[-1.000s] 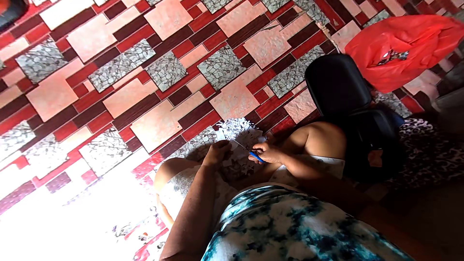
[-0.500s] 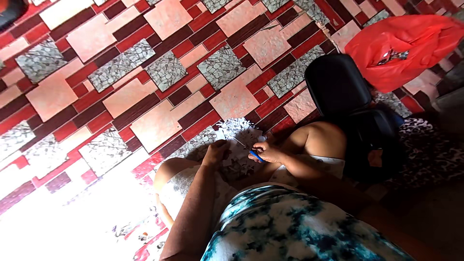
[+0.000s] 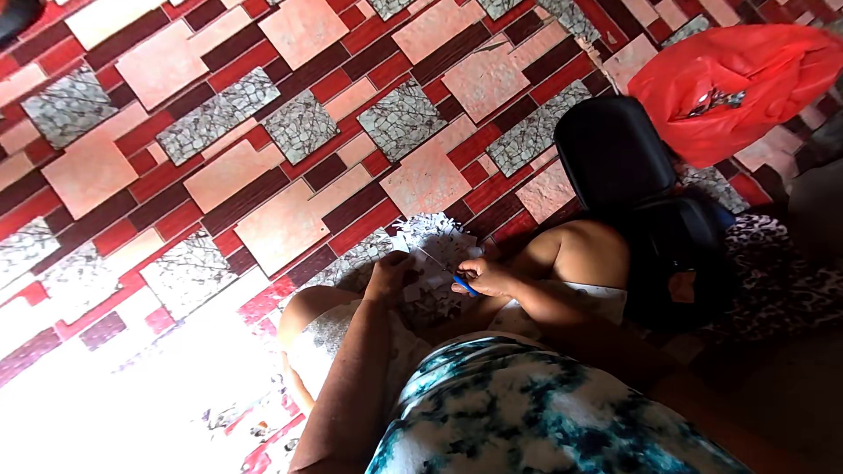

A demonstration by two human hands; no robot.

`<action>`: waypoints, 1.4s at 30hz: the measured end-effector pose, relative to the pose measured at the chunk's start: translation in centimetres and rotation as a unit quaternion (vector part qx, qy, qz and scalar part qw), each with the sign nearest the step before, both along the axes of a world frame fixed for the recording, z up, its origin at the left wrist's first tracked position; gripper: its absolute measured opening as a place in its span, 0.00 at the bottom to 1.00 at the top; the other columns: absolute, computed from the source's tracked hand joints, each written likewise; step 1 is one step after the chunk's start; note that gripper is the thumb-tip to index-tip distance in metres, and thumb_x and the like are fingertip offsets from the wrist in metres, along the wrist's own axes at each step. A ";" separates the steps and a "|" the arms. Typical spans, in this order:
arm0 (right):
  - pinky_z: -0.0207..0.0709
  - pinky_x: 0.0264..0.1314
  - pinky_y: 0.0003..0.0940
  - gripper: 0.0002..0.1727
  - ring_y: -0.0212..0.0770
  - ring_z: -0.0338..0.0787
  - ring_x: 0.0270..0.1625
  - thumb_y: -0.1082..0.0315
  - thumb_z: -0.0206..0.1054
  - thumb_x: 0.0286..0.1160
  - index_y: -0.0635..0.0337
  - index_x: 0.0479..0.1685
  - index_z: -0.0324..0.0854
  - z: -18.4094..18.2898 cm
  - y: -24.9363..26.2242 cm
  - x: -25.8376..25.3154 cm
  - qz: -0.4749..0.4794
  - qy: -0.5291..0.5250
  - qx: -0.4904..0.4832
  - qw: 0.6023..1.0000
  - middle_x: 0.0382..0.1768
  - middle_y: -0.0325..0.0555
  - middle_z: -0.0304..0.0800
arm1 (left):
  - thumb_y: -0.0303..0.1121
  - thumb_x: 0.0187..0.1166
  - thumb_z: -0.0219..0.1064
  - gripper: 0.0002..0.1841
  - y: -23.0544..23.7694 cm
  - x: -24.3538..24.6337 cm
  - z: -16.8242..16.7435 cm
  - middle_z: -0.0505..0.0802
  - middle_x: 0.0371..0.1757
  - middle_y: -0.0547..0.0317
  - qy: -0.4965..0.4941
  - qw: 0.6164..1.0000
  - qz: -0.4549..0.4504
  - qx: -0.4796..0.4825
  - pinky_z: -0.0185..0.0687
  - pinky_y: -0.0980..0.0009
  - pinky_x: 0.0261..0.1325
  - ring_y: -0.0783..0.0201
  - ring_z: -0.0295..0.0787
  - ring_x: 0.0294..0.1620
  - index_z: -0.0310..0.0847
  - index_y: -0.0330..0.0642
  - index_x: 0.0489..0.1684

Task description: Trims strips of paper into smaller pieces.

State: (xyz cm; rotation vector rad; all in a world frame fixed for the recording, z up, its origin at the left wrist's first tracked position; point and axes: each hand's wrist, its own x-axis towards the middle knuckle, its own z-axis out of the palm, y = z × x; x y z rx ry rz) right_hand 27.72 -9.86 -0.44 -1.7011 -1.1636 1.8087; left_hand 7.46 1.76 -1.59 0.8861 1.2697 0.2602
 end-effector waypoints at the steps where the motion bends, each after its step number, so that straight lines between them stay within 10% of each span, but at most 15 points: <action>1: 0.76 0.39 0.21 0.19 0.25 0.80 0.31 0.62 0.72 0.80 0.71 0.56 0.80 0.1 0.0 0.0 0.009 0.001 -0.002 1.000 0.33 0.43 0.85 | 0.24 0.87 0.61 0.05 -0.1 0.1 0.0 0.88 0.38 0.54 0.000 1.000 -0.006 0.001 0.90 0.69 0.41 0.65 0.89 0.32 0.77 0.31 0.50; 12: 0.73 0.28 0.19 0.16 0.26 0.82 0.26 0.61 0.68 0.84 0.65 0.58 0.80 -1.3 0.3 0.2 -0.167 0.065 -0.039 0.983 0.30 0.40 0.88 | 0.19 0.82 0.65 0.06 0.1 0.0 -0.5 0.89 0.36 0.53 0.011 0.998 -0.058 0.021 0.90 0.70 0.39 0.65 0.91 0.32 0.75 0.32 0.50; 16: 0.73 0.29 0.19 0.15 0.26 0.83 0.27 0.62 0.67 0.85 0.65 0.58 0.80 -0.9 0.0 0.2 -0.152 0.067 -0.036 0.985 0.29 0.39 0.88 | 0.19 0.83 0.63 0.17 -0.2 -0.1 -0.3 0.89 0.43 0.50 0.001 0.995 -0.103 0.015 0.88 0.71 0.40 0.65 0.89 0.34 0.73 0.31 0.69; 29: 0.80 0.42 0.28 0.24 0.32 0.85 0.38 0.61 0.69 0.82 0.69 0.68 0.77 -0.1 -1.1 -1.8 -0.057 -0.064 0.006 0.996 0.45 0.49 0.87 | 0.31 0.88 0.63 0.11 0.5 -0.8 0.1 0.88 0.36 0.55 0.019 0.990 -0.118 0.076 0.75 0.77 0.29 0.72 0.80 0.26 0.80 0.32 0.56; 42: 0.81 0.40 0.29 0.19 0.32 0.85 0.35 0.62 0.67 0.83 0.67 0.64 0.80 0.9 -2.4 -3.8 -0.027 -0.116 0.030 0.992 0.41 0.47 0.88 | 0.35 0.92 0.56 0.17 0.2 -0.7 0.0 0.90 0.50 0.44 0.020 0.976 -0.196 0.092 0.85 0.62 0.49 0.60 0.88 0.40 0.78 0.30 0.67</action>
